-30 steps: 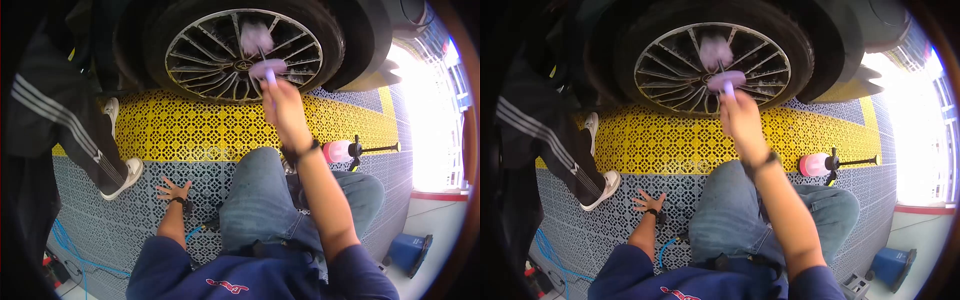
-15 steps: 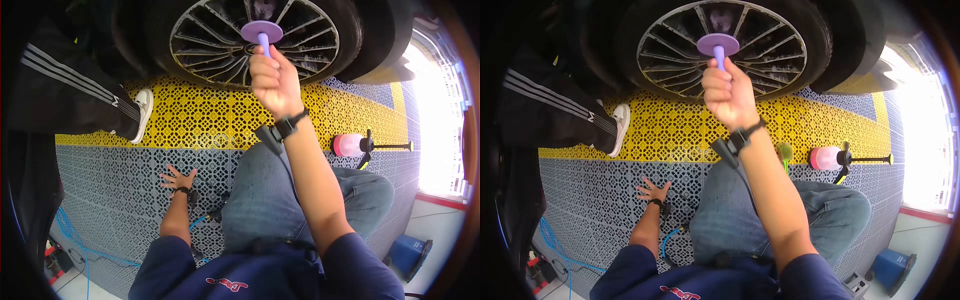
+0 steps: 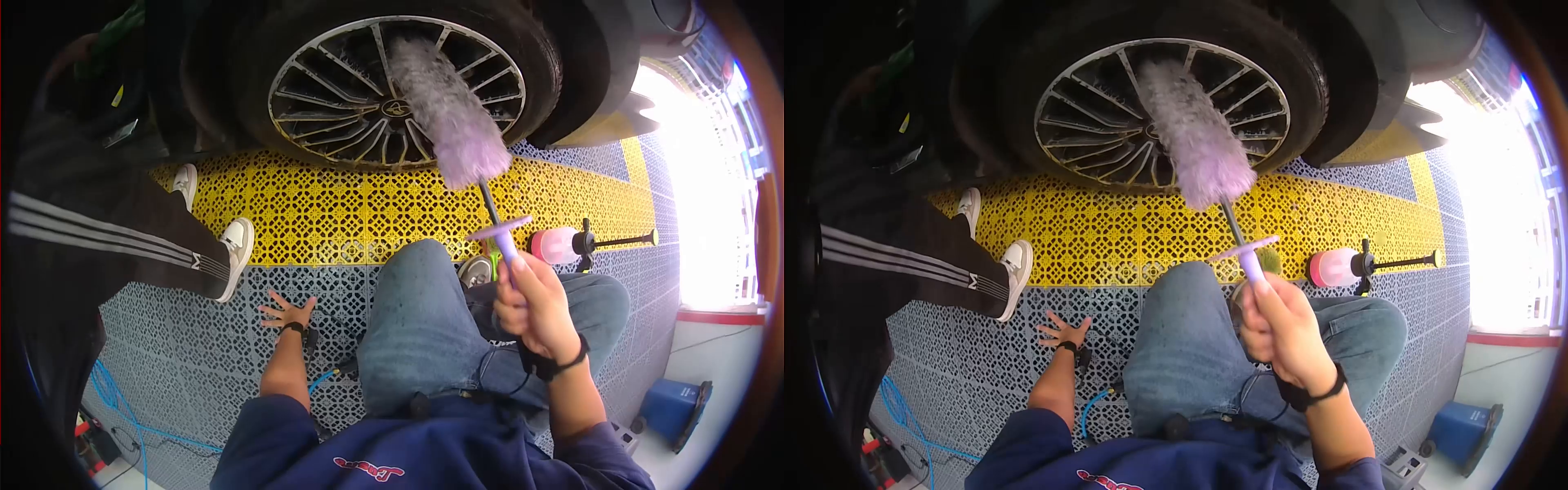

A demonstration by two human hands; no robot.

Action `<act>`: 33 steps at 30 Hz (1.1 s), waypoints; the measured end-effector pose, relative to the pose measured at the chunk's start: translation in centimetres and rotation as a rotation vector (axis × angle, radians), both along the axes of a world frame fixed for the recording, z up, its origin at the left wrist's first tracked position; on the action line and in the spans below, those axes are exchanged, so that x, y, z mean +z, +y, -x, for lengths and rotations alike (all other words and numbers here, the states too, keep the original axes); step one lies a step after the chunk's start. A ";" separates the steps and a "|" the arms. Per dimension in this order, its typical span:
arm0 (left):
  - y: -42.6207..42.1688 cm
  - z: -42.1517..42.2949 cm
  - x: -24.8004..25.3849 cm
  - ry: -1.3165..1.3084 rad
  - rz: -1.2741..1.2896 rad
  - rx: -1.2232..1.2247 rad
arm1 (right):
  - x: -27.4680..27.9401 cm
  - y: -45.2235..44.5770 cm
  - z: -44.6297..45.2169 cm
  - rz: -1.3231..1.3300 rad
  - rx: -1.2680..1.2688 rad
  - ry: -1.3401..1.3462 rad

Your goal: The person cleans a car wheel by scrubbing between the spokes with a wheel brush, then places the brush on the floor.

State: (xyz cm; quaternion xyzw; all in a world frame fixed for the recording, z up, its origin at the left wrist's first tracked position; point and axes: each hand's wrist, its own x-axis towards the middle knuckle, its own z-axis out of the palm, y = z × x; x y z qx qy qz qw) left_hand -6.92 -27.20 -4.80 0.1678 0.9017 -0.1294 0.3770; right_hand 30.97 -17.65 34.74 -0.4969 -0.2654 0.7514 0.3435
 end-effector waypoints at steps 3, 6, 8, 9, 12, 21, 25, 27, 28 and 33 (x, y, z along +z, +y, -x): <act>-0.1 -0.1 -0.1 -0.005 -0.006 -0.004 | 2.2 -2.0 -1.4 0.008 -0.006 -0.088; -0.2 0.0 -0.2 -0.005 -0.011 -0.002 | 4.0 -3.1 -3.0 0.026 -0.035 -0.158; -0.3 0.0 -0.5 -0.013 -0.063 0.032 | 5.3 -2.9 -3.2 0.027 -0.060 -0.160; -0.3 0.0 -0.5 -0.015 -0.063 0.041 | 5.7 -2.9 -3.2 0.038 -0.069 -0.185; 0.1 -0.1 0.2 -0.013 -0.051 0.046 | 5.8 -3.6 -3.2 0.018 -0.110 -0.209; -0.7 0.2 -1.7 0.013 -0.090 0.040 | -0.9 9.8 -2.1 -0.140 -0.073 -0.152; -1.0 -0.2 -0.8 0.018 -0.119 0.076 | -4.5 6.2 1.6 -0.148 -0.116 -0.304; -0.7 -0.2 -1.1 0.004 -0.143 0.093 | -4.9 3.0 1.5 -0.112 -0.114 -0.259; -0.1 -0.4 -1.3 -0.002 -0.156 0.102 | -4.6 2.8 1.1 -0.095 -0.104 -0.191; -0.4 -0.4 -0.1 0.004 -0.091 0.053 | -6.2 11.4 3.9 -0.272 -0.135 -0.124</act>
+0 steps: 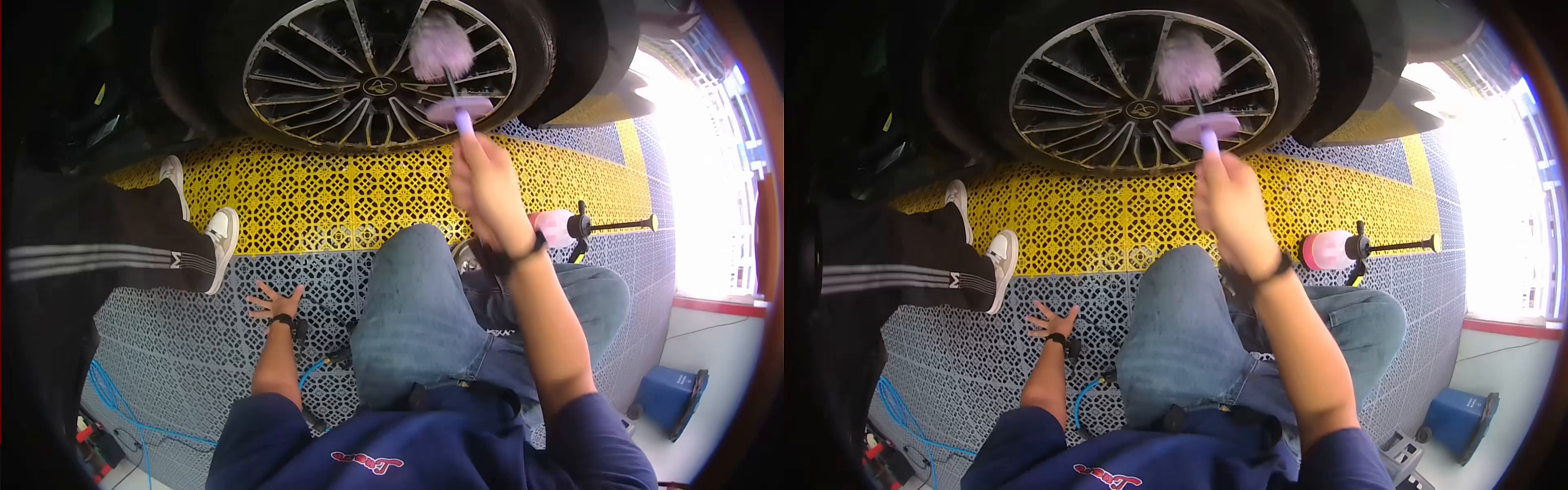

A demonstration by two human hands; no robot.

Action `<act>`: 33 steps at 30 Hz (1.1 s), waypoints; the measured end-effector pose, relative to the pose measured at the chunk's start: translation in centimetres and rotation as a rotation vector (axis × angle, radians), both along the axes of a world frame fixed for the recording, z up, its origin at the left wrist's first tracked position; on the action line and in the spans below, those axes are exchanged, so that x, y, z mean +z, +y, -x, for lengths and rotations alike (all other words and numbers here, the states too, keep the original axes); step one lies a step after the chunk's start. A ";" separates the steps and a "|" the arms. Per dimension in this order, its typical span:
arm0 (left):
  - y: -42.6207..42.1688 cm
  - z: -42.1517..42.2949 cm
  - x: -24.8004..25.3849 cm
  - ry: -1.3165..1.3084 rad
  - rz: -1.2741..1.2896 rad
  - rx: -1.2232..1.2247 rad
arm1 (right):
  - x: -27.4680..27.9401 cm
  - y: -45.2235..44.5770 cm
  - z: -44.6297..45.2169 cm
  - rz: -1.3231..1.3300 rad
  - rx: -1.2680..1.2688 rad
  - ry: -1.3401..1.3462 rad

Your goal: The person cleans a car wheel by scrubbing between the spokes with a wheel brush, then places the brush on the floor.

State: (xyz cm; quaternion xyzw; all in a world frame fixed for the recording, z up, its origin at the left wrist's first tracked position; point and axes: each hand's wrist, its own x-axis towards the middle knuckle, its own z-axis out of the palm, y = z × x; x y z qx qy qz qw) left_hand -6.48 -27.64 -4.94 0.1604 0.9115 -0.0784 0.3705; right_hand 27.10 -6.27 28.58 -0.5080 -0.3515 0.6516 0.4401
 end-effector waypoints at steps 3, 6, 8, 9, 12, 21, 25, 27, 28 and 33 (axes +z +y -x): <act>0.4 0.0 -0.3 0.017 0.005 0.010 | -0.8 1.3 1.4 -0.030 0.016 -0.028; 0.1 0.3 -0.7 0.023 0.028 -0.006 | -1.9 -3.9 0.0 -0.014 -0.027 -0.169; 0.4 0.0 -0.1 0.021 0.035 0.002 | -1.2 -7.0 -1.3 0.033 -0.025 -0.154; 0.3 0.2 -0.4 0.028 0.061 -0.012 | -0.3 -8.0 -1.8 0.047 -0.026 -0.158; 0.3 0.6 -0.9 -0.010 0.037 0.021 | 1.7 -10.3 -2.6 0.079 -0.024 -0.191; 0.6 0.3 0.6 -0.023 0.000 0.054 | 3.8 -19.3 -4.7 0.162 0.052 -0.414; 0.5 0.4 0.4 -0.029 -0.021 0.043 | 3.8 -18.5 -2.9 0.270 0.126 -0.388; 0.8 0.4 0.6 -0.039 -0.024 0.055 | 2.4 -16.1 0.1 0.197 0.154 -0.379; 0.7 0.5 0.6 -0.043 -0.028 0.056 | 1.0 -14.1 0.9 0.055 0.256 -0.460; 0.3 0.4 0.5 -0.035 -0.045 0.047 | -2.3 -5.7 9.4 0.146 0.232 -0.092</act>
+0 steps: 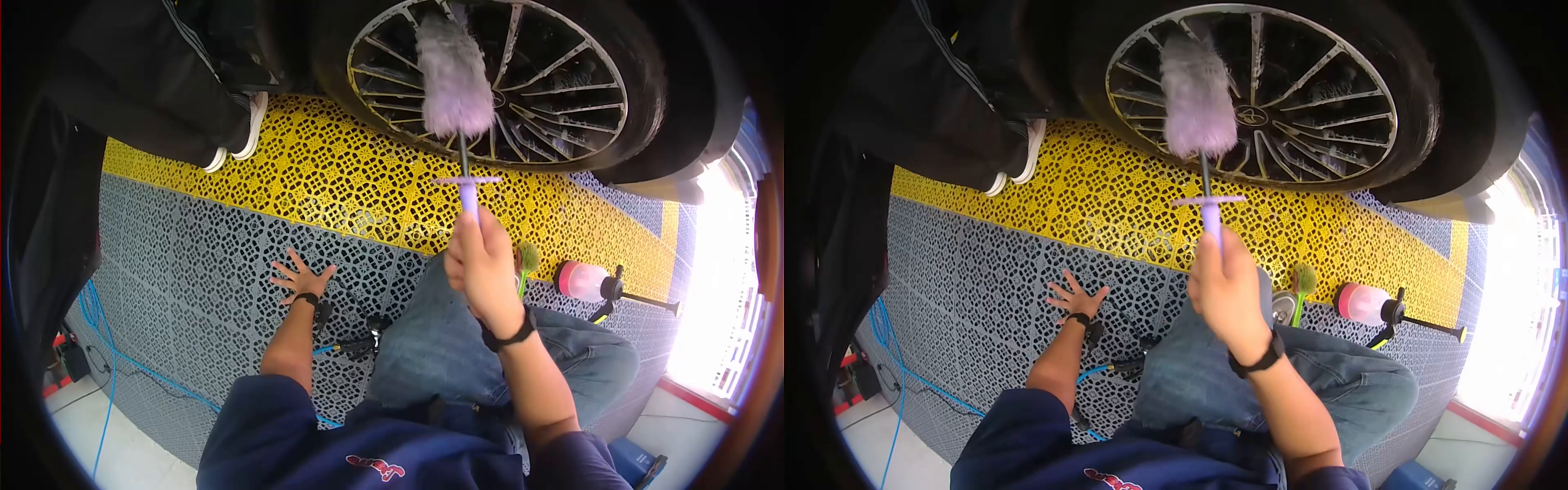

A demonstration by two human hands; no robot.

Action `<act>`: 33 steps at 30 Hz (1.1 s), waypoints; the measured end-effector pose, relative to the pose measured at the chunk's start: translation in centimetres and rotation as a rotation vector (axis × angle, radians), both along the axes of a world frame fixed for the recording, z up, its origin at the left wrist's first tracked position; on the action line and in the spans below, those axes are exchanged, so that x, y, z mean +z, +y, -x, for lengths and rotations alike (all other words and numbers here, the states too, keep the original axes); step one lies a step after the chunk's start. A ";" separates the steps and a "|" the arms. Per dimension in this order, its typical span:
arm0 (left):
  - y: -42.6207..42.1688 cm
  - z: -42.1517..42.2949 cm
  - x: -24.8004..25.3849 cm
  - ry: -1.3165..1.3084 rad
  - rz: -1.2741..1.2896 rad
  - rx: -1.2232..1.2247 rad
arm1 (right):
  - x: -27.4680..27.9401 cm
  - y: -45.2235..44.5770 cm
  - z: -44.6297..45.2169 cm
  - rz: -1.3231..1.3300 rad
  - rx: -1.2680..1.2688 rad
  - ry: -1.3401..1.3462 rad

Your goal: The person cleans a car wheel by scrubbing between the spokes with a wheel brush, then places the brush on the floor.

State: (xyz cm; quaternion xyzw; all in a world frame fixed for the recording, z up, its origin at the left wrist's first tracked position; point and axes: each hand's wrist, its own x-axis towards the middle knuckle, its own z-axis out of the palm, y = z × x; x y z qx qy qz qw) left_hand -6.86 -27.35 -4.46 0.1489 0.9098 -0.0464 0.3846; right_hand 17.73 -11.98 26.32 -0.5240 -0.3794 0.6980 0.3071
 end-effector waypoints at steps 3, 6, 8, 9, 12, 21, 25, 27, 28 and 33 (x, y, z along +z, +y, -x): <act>0.0 0.0 0.0 0.015 -0.015 -0.014 | 0.5 1.2 2.5 0.056 -0.041 0.107; 0.0 -0.3 0.1 0.023 0.020 -0.022 | 0.6 -1.4 3.4 -0.020 -0.083 0.161; 0.2 -0.1 0.2 0.007 0.021 -0.017 | 1.8 -5.0 3.7 0.116 -0.066 0.239; 0.2 -0.1 0.4 0.004 0.009 -0.010 | 2.3 -4.8 3.8 0.143 -0.045 0.224; 0.4 -0.2 1.0 -0.008 0.032 -0.008 | 2.5 2.3 5.2 0.058 0.042 0.302; 1.0 0.0 0.9 -0.006 0.035 0.019 | 4.9 -0.4 9.5 0.288 -0.059 0.511; -0.1 -0.3 0.0 0.023 0.045 -0.020 | 7.7 5.3 10.1 0.175 0.216 0.537; 0.0 -0.1 0.0 0.032 0.047 -0.026 | 4.5 5.0 12.8 0.036 0.234 0.370; 0.0 -0.2 0.2 0.025 0.058 -0.023 | 2.3 4.4 13.3 -0.075 0.188 0.230; -0.2 0.0 -0.1 0.009 0.023 -0.022 | -4.0 1.0 2.8 0.257 0.087 0.436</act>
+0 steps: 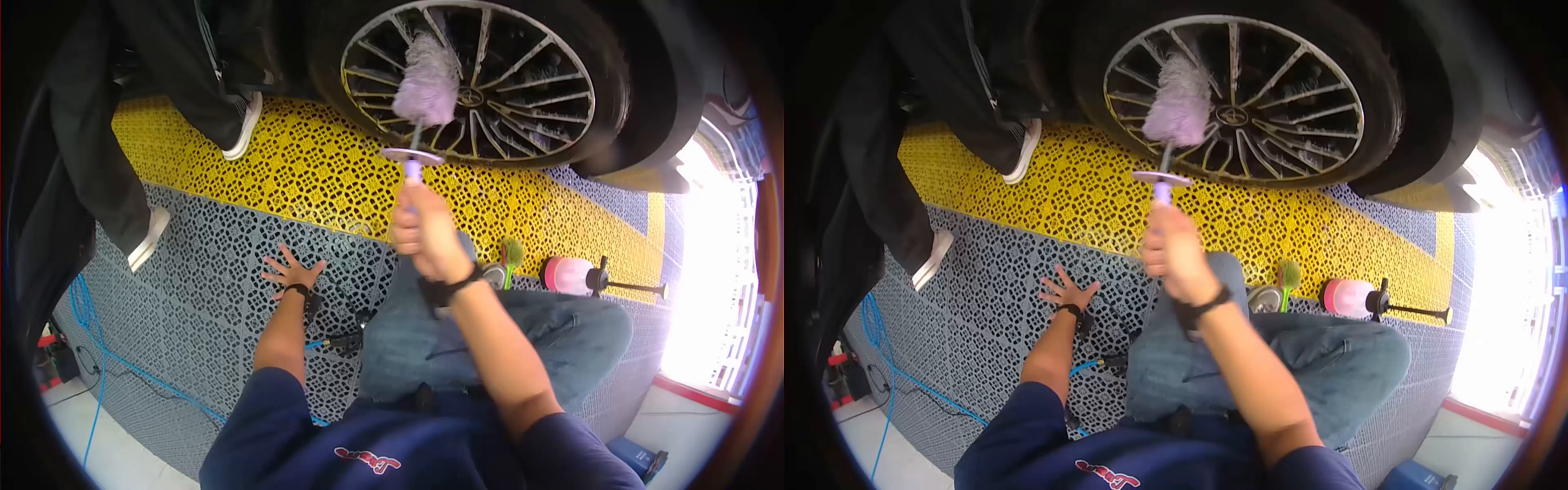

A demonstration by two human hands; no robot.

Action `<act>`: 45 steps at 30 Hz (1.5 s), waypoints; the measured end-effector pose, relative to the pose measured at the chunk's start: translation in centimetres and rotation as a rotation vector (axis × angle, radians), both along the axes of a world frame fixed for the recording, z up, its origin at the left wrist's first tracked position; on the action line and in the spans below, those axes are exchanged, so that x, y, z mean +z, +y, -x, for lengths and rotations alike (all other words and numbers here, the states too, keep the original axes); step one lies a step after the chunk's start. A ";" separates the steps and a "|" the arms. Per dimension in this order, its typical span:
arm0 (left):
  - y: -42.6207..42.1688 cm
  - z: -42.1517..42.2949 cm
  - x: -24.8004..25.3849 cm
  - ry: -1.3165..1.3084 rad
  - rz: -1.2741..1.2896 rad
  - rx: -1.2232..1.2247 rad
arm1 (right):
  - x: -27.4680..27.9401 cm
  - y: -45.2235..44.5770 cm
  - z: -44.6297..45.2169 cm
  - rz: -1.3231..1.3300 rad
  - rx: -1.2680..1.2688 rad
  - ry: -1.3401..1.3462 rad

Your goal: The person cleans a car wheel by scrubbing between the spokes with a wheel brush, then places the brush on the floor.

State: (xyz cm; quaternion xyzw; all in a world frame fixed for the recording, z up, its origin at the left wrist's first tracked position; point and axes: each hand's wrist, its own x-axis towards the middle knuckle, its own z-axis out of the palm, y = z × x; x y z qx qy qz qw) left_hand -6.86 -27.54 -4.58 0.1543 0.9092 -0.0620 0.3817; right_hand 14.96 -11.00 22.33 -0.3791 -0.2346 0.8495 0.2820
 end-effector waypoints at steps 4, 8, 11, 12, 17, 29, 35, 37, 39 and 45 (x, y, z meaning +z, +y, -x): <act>0.5 0.0 1.1 -0.020 0.001 0.035 | 0.6 3.4 -5.4 -0.004 0.022 -0.055; 0.2 0.0 0.2 -0.015 -0.006 0.021 | -0.4 12.2 0.9 -0.234 -0.003 0.058; 0.2 0.1 0.2 -0.003 0.024 0.017 | -0.7 12.2 3.8 -0.293 -0.116 -0.111; -0.1 0.1 0.2 -0.006 0.029 0.008 | -1.6 10.4 2.7 -0.313 -0.110 -0.134; 0.4 0.0 0.8 -0.010 0.010 0.012 | -0.2 6.7 -5.4 -0.203 0.053 -0.297; 0.4 -0.1 0.5 0.002 -0.029 0.013 | 0.9 0.5 -9.4 -0.053 0.143 -0.333; 0.2 -0.3 0.1 0.021 -0.036 -0.002 | -4.2 -1.1 -7.5 -0.064 0.116 -0.377; 0.1 -0.1 -0.1 0.014 -0.043 -0.020 | -2.8 -2.3 -9.7 0.027 0.141 -0.243; 0.1 0.2 0.0 -0.007 -0.034 -0.007 | -1.4 -1.0 -10.4 0.065 0.146 -0.158; -1.8 4.7 -2.2 0.254 -0.197 0.082 | -9.9 1.7 -9.2 -0.873 0.145 -0.781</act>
